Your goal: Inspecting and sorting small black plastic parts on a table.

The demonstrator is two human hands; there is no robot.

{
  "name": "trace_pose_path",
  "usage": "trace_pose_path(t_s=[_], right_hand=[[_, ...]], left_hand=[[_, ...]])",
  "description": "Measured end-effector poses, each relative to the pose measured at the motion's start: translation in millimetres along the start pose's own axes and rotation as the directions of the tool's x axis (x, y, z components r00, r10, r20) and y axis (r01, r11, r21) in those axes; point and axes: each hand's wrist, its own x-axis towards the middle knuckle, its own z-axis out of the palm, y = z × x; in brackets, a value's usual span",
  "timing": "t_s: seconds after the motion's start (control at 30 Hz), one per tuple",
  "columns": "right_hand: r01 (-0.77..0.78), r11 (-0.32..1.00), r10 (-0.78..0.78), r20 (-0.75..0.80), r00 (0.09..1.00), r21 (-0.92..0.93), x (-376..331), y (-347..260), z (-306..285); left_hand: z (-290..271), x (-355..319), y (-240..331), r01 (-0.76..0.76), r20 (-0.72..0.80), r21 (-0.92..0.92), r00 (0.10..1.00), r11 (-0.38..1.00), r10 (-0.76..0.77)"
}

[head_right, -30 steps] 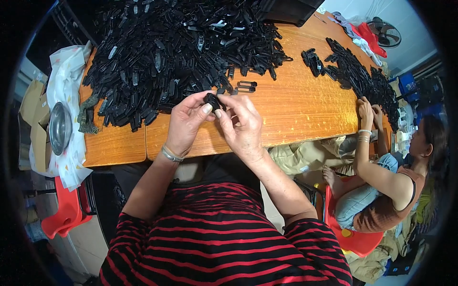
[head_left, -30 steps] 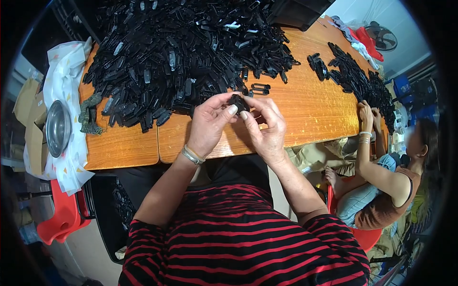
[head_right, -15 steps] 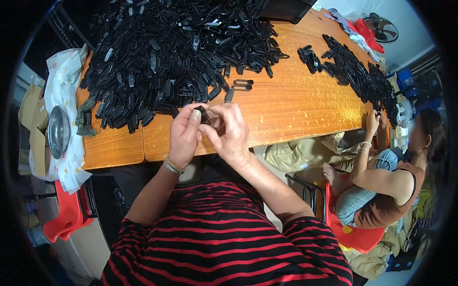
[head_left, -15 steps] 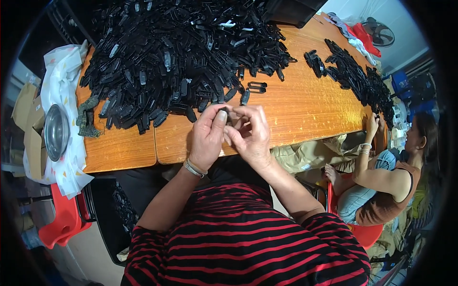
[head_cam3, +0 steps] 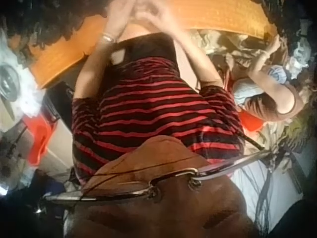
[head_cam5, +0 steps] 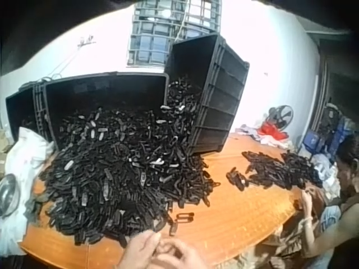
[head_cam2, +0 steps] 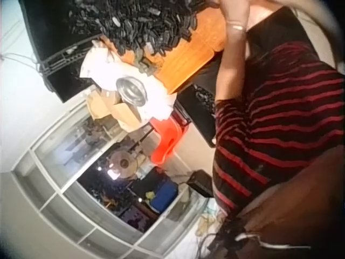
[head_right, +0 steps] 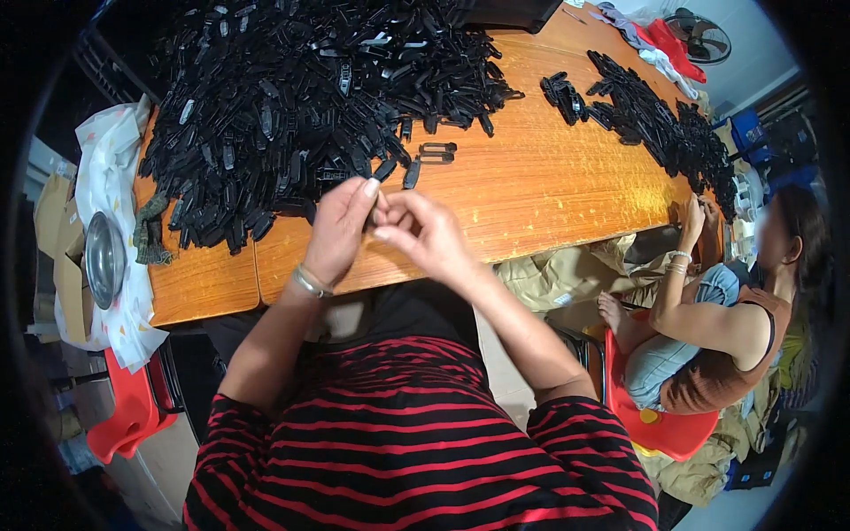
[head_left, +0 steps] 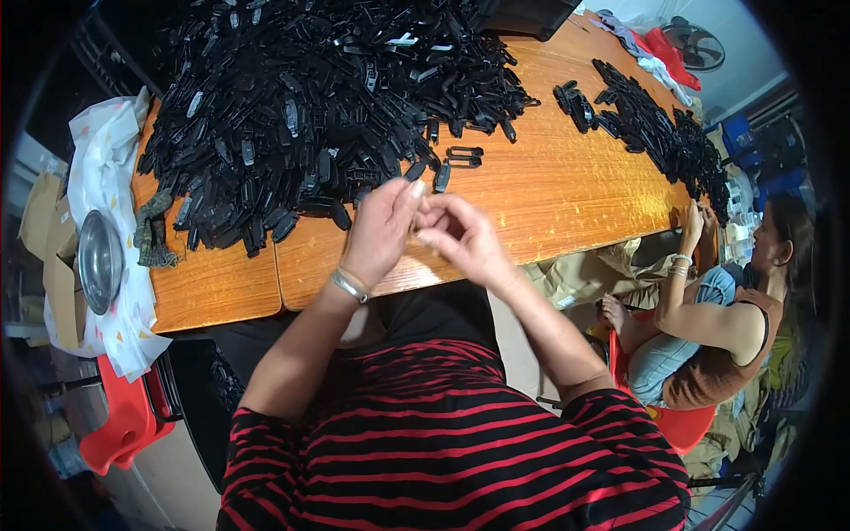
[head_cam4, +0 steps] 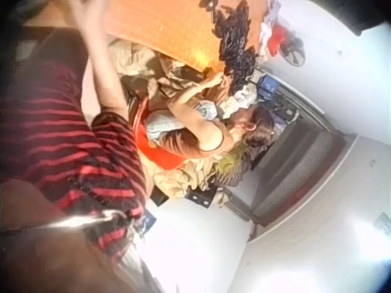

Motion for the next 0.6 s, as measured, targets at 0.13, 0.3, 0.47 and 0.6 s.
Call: trace_pose_path(t_s=[0.13,0.3,0.47,0.6], right_hand=[[0.091,0.764,-0.228,-0.136,0.964,-0.639,31.5,10.9,-44.7],[0.138,0.553,-0.241,0.001,0.971,-0.821,53.7,29.1,-54.8],[0.117,0.525,-0.187,0.020,0.982,-0.843,51.9,32.6,-60.5],[0.026,0.593,-0.121,-0.057,0.991,-0.805,40.7,29.3,-66.2]], left_hand=[[-10.2,34.5,20.6,-0.201,0.064,0.625,0.976,0.754,0.208],[-17.1,68.1,23.4,-0.463,0.444,0.867,0.886,0.185,0.136],[-14.4,75.6,15.4,-0.586,0.581,0.807,0.810,0.077,0.080],[-11.7,76.3,12.2,-0.584,0.582,0.810,0.812,0.045,0.046]])
